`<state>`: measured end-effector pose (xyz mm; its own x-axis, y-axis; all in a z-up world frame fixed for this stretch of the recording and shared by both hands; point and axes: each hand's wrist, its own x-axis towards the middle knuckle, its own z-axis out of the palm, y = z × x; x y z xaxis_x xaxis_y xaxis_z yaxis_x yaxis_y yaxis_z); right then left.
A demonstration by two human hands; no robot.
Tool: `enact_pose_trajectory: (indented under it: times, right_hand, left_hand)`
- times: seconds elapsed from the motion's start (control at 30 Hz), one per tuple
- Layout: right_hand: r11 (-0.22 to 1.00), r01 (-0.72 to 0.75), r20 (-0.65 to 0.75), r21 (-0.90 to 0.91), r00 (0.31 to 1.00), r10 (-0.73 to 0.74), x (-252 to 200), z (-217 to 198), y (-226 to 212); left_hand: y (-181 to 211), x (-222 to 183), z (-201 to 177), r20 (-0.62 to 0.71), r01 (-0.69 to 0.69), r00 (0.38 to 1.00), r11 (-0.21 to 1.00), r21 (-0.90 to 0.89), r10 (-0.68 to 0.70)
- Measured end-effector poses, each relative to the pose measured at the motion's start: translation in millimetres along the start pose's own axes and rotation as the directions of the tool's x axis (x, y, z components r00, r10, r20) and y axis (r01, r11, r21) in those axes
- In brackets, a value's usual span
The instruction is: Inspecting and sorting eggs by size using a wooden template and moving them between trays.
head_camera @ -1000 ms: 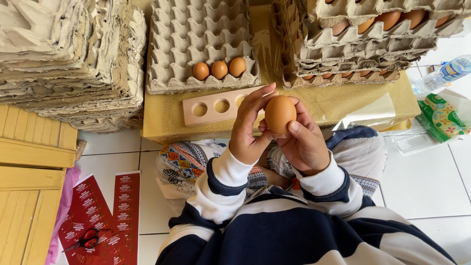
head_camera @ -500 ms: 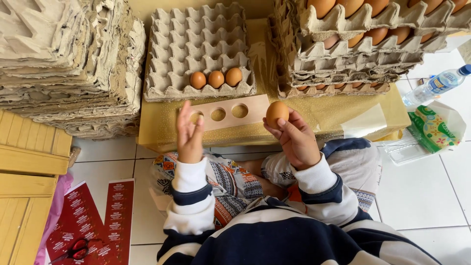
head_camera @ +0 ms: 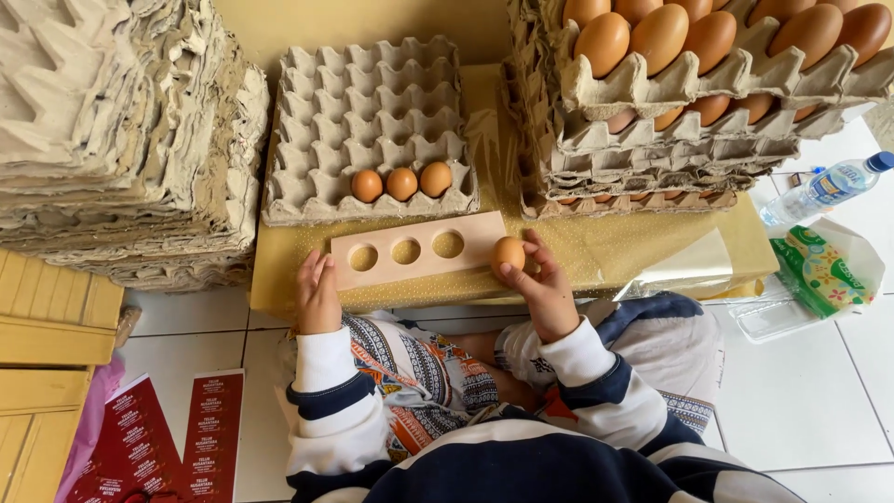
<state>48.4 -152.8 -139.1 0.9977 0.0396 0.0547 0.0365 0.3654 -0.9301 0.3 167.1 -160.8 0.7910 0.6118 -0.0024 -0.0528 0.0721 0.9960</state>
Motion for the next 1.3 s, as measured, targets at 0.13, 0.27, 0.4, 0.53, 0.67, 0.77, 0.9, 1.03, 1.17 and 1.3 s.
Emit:
enact_pose_trajectory:
  times: [0.13,0.27,0.4,0.53,0.67,0.77,0.9,1.03,1.17,1.3]
  right_hand:
    - [0.997,-0.040,0.021,-0.072,0.999,0.042,1.9,-0.1,-1.2]
    - [0.998,-0.033,0.056,-0.047,0.998,0.036,1.7,-3.2,0.5]
    - [0.997,-0.063,0.065,-0.036,0.996,0.065,-0.2,-1.8,-6.6]
    - [0.998,-0.061,0.078,-0.016,0.995,0.062,-0.1,-4.5,-3.2]
    - [0.998,-0.050,0.111,0.030,0.993,0.046,-0.7,-7.2,-4.5]
    - [0.997,-0.068,0.113,0.027,0.991,0.064,0.7,-7.8,-5.9]
    - [0.992,-0.128,0.093,-0.020,0.987,0.129,0.1,-5.3,-12.4]
    - [0.996,-0.086,0.135,0.022,0.987,0.082,0.6,-11.9,-4.4]
    - [0.994,-0.105,0.136,0.024,0.986,0.101,-0.9,-9.0,-9.3]
    - [0.997,-0.072,0.168,-0.029,0.983,0.076,-2.7,-9.3,-12.7]
  left_hand:
    - [6.3,1.2,-4.9,0.017,-0.011,1.000,0.998,0.057,0.010]
    - [22.9,-6.7,-3.6,0.018,0.028,0.999,0.989,0.148,-0.031]
    - [13.6,-3.7,-4.5,0.036,0.027,0.999,0.999,-0.033,-0.026]
    - [1.0,5.8,-6.1,0.046,0.066,0.997,0.967,-0.248,-0.057]
    - [38.8,-12.1,7.7,0.171,0.231,0.971,0.851,-0.471,-0.170]
    - [63.4,-24.4,20.2,0.293,0.354,0.927,0.808,-0.471,-0.235]
    - [23.2,-12.0,14.4,0.527,0.511,0.808,0.760,-0.403,-0.264]
    - [31.7,-19.1,19.3,0.592,0.519,0.783,0.724,-0.454,-0.191]
    - [22.2,-17.6,12.7,0.692,0.574,0.710,0.677,-0.461,-0.131]
    - [7.2,-17.2,1.9,0.723,0.643,0.687,0.527,-0.555,-0.078]
